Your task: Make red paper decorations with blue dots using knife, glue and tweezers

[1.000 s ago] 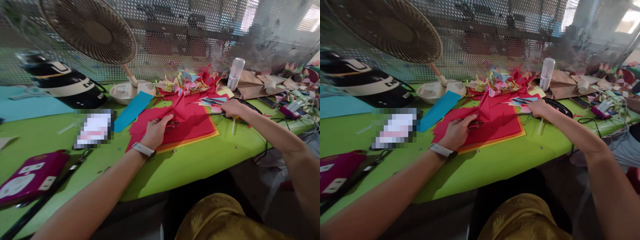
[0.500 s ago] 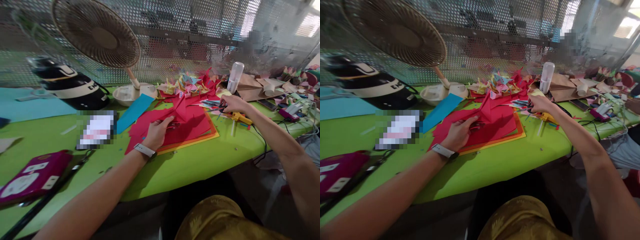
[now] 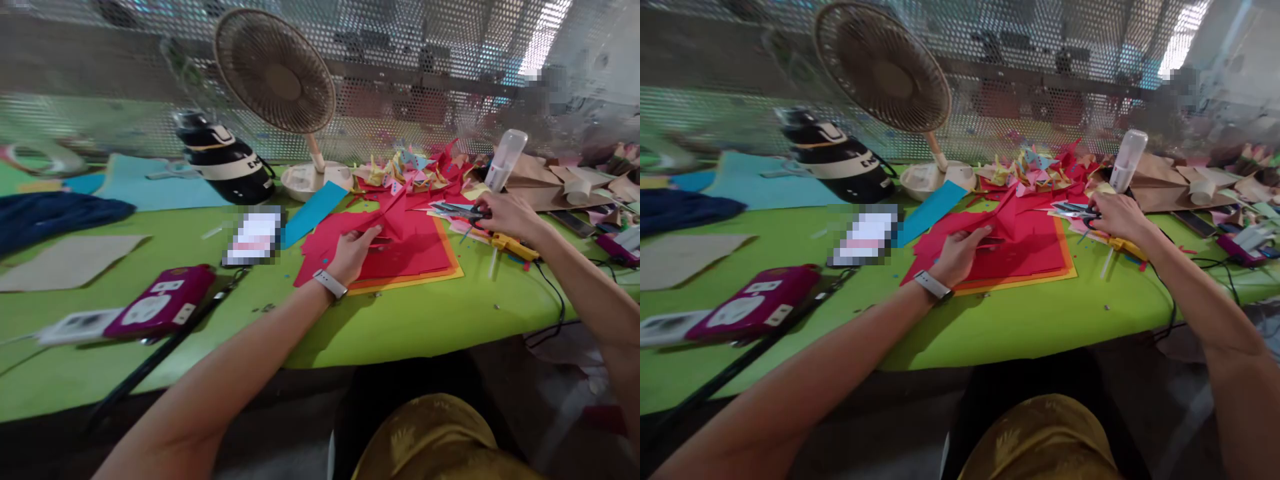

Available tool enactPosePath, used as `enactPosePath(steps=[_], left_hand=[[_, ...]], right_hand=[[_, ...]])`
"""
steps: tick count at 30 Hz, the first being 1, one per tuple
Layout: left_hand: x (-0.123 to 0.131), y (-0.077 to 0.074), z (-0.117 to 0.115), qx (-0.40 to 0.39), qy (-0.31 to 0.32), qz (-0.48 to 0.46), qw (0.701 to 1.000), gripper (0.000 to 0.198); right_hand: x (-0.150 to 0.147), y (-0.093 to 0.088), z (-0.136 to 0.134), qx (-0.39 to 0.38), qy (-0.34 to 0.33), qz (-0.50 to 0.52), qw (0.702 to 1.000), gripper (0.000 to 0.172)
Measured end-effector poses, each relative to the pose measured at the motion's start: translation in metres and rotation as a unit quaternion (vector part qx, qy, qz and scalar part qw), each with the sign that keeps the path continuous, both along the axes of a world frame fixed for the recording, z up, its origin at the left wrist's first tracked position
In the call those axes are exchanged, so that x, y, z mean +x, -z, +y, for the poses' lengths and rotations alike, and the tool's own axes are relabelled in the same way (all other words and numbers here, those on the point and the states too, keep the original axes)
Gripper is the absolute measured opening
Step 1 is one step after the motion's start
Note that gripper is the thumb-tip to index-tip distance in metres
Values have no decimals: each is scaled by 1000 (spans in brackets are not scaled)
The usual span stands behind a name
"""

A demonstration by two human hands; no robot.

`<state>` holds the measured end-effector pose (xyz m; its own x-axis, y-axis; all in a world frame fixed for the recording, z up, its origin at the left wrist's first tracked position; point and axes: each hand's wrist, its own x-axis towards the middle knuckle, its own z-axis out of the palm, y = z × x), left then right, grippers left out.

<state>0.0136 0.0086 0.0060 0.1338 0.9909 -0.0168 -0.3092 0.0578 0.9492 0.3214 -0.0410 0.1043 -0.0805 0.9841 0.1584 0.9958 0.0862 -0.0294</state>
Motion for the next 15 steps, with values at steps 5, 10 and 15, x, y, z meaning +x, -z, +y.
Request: enactPosePath(steps=[5,10,15], left_hand=[[0,0,1,20,-15,-17,1000,34],[1,4,4,35,-34,-53,997,36],[1,2,1,-3,-34,-105,994,28]], right_hand=[[-34,17,0,-23,-68,459,885,43],[-91,41,-3,-184,-19,646,741,29],[-113,54,-5,-250,61,704,661,20]])
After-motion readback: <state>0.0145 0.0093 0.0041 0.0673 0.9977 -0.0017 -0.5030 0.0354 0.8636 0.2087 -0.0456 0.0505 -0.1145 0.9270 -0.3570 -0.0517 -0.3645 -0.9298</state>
